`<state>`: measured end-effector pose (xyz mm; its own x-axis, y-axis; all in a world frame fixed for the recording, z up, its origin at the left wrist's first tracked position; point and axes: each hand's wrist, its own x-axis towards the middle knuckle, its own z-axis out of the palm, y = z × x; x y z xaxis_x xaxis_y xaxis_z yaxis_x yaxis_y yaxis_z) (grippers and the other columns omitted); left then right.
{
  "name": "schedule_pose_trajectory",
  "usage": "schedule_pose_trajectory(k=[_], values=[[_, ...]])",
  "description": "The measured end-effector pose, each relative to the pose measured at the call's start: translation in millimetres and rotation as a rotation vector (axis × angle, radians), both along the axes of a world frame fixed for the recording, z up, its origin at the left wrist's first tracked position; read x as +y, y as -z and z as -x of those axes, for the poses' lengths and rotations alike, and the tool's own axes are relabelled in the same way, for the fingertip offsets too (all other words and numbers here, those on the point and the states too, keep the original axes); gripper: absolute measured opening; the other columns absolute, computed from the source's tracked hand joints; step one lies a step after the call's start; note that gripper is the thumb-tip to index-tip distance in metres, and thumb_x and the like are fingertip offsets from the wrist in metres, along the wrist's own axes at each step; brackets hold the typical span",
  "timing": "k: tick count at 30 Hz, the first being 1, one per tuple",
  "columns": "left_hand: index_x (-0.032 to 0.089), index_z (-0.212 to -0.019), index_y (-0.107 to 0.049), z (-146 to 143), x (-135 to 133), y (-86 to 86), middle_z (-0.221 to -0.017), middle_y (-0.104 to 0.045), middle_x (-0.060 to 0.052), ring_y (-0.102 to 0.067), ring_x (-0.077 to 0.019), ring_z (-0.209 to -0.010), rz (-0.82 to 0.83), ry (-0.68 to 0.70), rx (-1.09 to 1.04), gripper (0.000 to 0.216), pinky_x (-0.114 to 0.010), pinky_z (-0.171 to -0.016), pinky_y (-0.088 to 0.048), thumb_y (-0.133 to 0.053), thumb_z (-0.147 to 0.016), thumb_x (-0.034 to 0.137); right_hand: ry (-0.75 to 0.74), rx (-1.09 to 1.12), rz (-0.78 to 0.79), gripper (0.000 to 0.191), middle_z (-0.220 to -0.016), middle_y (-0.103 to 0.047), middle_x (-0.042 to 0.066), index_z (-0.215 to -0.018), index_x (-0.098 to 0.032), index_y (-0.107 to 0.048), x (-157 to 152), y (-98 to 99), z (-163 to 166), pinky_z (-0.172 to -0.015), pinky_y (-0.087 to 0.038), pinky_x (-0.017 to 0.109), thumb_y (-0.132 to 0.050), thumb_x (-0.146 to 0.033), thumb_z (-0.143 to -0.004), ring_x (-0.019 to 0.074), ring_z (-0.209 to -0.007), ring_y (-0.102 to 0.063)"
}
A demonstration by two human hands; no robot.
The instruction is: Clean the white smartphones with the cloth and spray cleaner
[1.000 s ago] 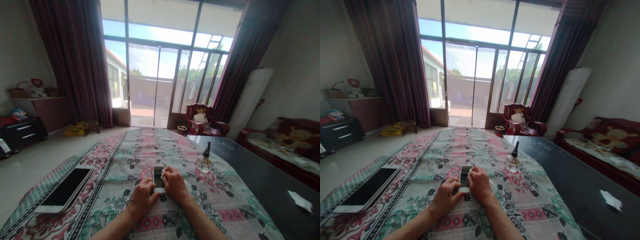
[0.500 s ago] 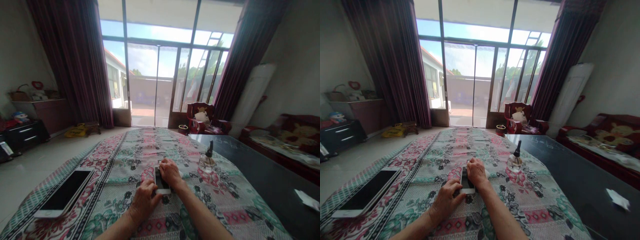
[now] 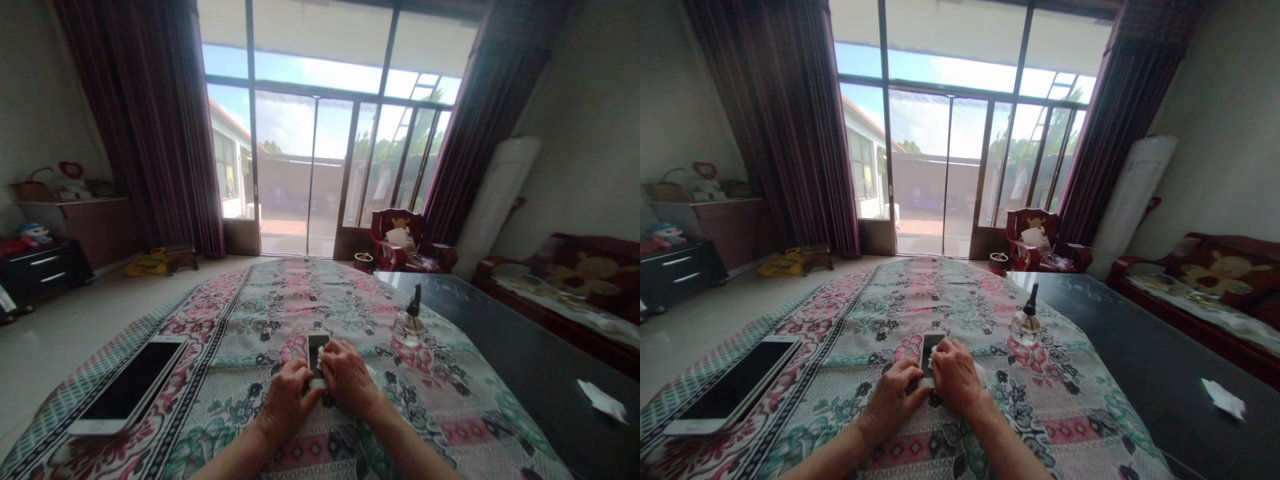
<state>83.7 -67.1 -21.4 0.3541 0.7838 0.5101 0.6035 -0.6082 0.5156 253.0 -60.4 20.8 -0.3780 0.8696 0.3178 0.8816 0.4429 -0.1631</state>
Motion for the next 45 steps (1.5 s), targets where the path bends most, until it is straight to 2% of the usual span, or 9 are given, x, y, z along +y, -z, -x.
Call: schedule_pose_trajectory(k=[4,14,20,29,38,42,45], values=[[0.017,-0.082,-0.067,0,1,3.2,-0.091,-0.065,-0.007,-0.061,-0.0218,-0.091,-0.001,-0.004,0.008,0.007,-0.033,-0.082,-0.051,-0.065,-0.080,0.023,0.011,-0.004,0.004,0.024,-0.097,-0.063,0.004,-0.084,-0.020,-0.068,6,0.5,1,-0.085,-0.036,0.026,-0.046,-0.020,-0.092,0.0156,-0.090,-0.055],[0.018,-0.077,-0.066,0,2,4.0,-0.088,-0.065,-0.006,-0.061,-0.0211,-0.088,-0.033,-0.016,0.000,0.006,-0.032,-0.081,-0.051,-0.066,-0.080,0.024,0.082,-0.031,0.012,0.030,-0.099,-0.066,0.008,-0.084,-0.019,-0.071,54,-5.2,21,-0.085,-0.036,0.027,-0.044,-0.024,-0.093,0.0183,-0.094,-0.057],[0.018,-0.076,-0.066,-1,2,2.3,-0.087,-0.065,-0.006,-0.062,-0.0201,-0.086,-0.057,-0.018,0.010,0.006,-0.031,-0.079,-0.051,-0.066,-0.079,0.023,0.121,-0.034,0.023,0.033,-0.098,-0.068,0.010,-0.080,-0.017,-0.072,63,-5.5,29,-0.086,-0.037,0.029,-0.043,-0.024,-0.093,0.0194,-0.091,-0.059],[0.018,-0.075,-0.066,-1,1,-0.2,-0.082,-0.064,-0.005,-0.061,-0.0195,-0.082,-0.102,-0.026,0.022,0.009,-0.030,-0.076,-0.051,-0.063,-0.080,0.024,0.139,-0.035,0.051,0.030,-0.105,-0.067,0.011,-0.085,-0.017,-0.073,44,-7.2,30,-0.085,-0.039,0.028,-0.045,-0.023,-0.091,0.0206,-0.097,-0.058],[0.017,-0.077,-0.068,-1,0,-5.5,-0.080,-0.065,-0.005,-0.062,-0.0187,-0.080,-0.073,-0.013,-0.011,0.007,-0.029,-0.076,-0.051,-0.066,-0.077,0.024,0.116,-0.042,0.034,0.030,-0.097,-0.067,0.008,-0.084,-0.019,-0.072,25,-6.9,21,-0.083,-0.038,0.027,-0.045,-0.026,-0.092,0.0181,-0.091,-0.058],[0.016,-0.093,-0.067,2,0,-3.8,-0.091,-0.066,-0.008,-0.062,-0.0236,-0.091,-0.068,-0.114,-0.008,0.027,-0.036,-0.084,-0.051,-0.073,-0.073,0.032,0.108,-0.024,0.048,0.031,-0.100,-0.066,0.007,-0.088,-0.020,-0.072,18,-5.5,16,-0.086,-0.035,0.027,-0.043,-0.027,-0.094,0.0166,-0.093,-0.057],[0.017,-0.092,-0.069,4,2,-1.8,-0.099,-0.066,-0.009,-0.060,-0.0247,-0.099,-0.061,-0.145,0.007,0.028,-0.038,-0.090,-0.049,-0.075,-0.071,0.035,0.100,-0.007,0.046,0.030,-0.101,-0.065,0.006,-0.090,-0.020,-0.071,13,-4.0,13,-0.087,-0.034,0.026,-0.042,-0.028,-0.095,0.0158,-0.094,-0.056]])
